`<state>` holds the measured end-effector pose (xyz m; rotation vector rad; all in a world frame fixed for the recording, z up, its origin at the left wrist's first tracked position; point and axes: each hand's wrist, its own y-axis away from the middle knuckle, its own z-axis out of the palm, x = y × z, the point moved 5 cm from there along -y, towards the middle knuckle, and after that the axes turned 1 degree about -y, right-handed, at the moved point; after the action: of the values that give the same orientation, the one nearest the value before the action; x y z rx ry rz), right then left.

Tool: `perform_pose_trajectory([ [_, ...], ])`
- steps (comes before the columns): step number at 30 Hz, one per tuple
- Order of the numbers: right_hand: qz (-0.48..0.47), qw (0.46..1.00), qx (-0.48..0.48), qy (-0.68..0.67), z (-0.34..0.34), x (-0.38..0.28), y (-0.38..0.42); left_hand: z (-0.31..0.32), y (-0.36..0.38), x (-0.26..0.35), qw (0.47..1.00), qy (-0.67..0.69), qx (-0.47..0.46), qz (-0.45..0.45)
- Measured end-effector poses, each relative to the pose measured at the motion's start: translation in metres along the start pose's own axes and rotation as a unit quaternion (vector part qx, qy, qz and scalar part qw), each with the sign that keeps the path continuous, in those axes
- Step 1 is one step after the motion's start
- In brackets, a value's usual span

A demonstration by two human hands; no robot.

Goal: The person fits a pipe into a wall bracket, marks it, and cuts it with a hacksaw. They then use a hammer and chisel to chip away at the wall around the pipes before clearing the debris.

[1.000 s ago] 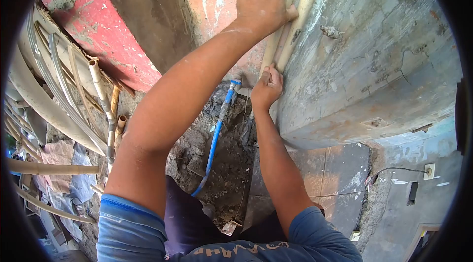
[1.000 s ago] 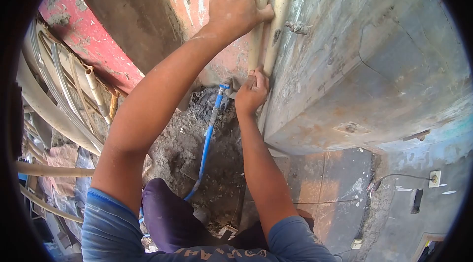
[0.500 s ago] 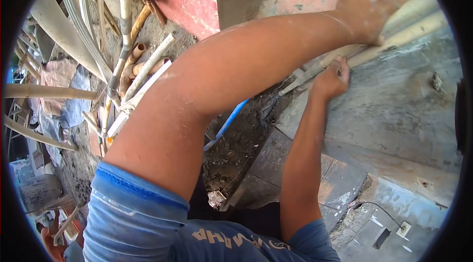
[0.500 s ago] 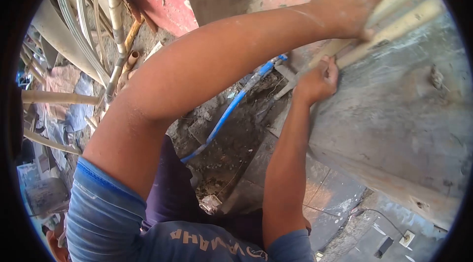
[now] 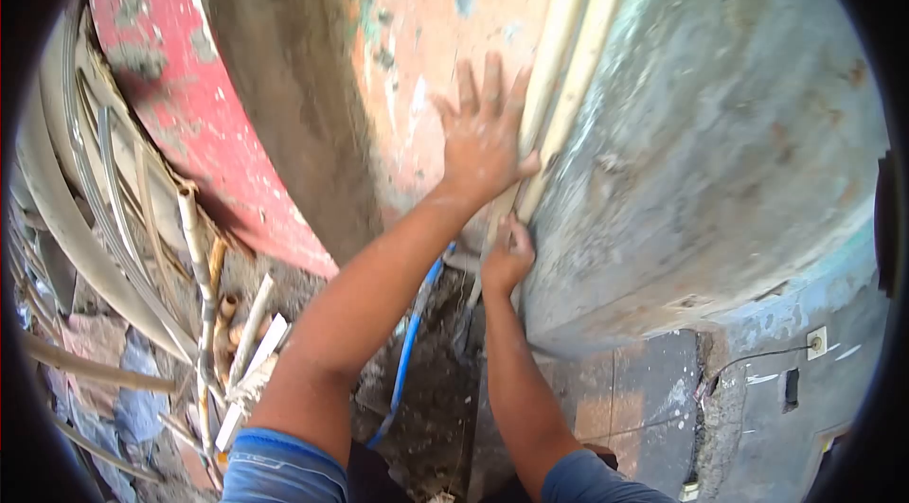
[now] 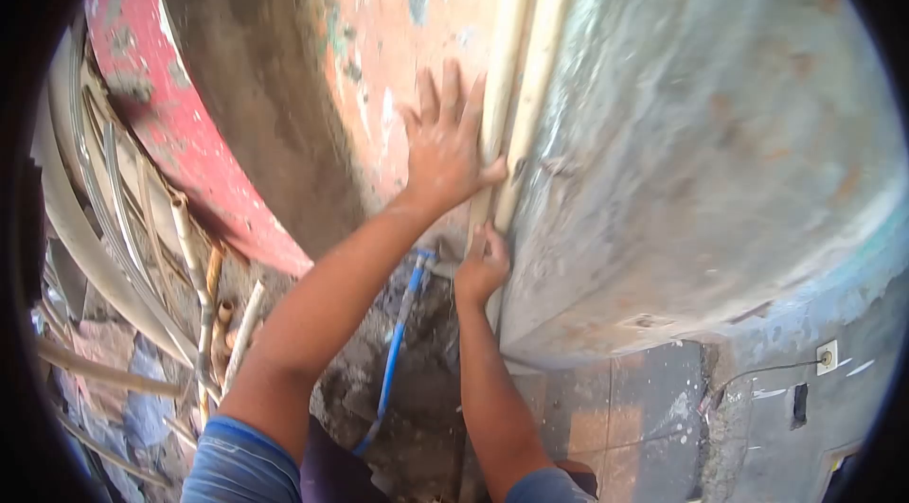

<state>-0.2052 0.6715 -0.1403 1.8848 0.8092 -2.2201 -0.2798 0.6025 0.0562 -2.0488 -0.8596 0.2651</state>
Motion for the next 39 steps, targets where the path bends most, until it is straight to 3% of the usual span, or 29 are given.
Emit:
perform_pose_trajectory([
  [3,-0.018,0.999,0.004,0.046,-0.004,-0.003,0.002,-0.004,0.000,0.005,0.999,-0.011,-0.032,-0.016],
  [12,-0.048,0.998,-0.007,-0.026,-0.007,-0.002,0.012,-0.007,0.000,0.014,0.997,-0.013,-0.068,-0.026],
  [14,-0.013,0.997,-0.081,0.014,-0.005,0.001,0.014,-0.009,0.000,0.016,0.997,-0.010,-0.072,-0.030],
  [17,-0.057,0.989,-0.092,0.102,-0.006,0.004,0.022,-0.011,0.000,0.015,0.996,-0.009,-0.085,-0.041],
  [18,-0.029,0.991,-0.105,0.078,-0.005,0.009,0.025,-0.009,0.001,0.015,0.995,-0.012,-0.085,-0.041],
  [30,-0.043,0.989,-0.097,0.101,-0.014,-0.003,0.036,-0.004,0.007,0.009,0.999,0.011,-0.045,-0.021],
  [39,-0.110,0.984,-0.022,0.139,-0.015,-0.019,0.030,-0.002,0.009,0.008,0.999,0.002,-0.040,-0.013],
])
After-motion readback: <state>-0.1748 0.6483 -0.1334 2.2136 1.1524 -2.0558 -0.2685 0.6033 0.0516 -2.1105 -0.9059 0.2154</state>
